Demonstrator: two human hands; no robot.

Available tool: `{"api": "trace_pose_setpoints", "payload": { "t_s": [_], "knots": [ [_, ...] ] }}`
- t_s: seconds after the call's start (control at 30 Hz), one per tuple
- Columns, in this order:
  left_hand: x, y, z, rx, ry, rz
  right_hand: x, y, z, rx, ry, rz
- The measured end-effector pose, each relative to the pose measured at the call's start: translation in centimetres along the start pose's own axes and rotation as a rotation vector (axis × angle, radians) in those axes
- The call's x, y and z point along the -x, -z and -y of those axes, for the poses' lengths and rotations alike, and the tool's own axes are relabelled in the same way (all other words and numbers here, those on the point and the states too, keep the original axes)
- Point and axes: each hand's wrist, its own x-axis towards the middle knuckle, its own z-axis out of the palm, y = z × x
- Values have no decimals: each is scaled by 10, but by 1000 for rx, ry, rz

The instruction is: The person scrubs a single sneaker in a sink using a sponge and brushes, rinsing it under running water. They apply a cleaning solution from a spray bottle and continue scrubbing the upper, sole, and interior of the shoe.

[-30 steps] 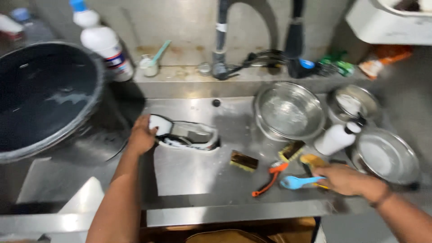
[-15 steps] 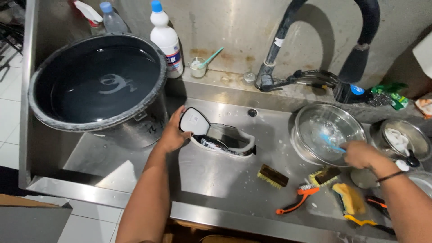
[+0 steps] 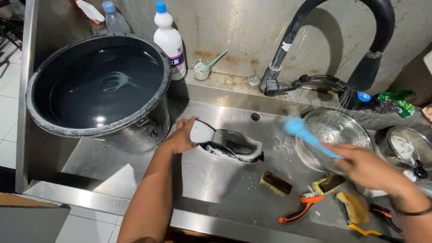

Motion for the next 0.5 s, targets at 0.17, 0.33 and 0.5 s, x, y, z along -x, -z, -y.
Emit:
{"api": "trace_pose_setpoints", "payload": {
  "t_s": [0.17, 0.33, 0.5],
  "knots": [
    [15, -2, -51, -417, -157, -75, -19, -30, 118, 10, 564, 104],
    [-47, -34, -36, -688, -199, 25, -82, -77, 195, 5, 606, 108],
    [-46, -37, -26, -542, -213, 121, -90, -69, 176, 62, 675, 234]
  ]
}}
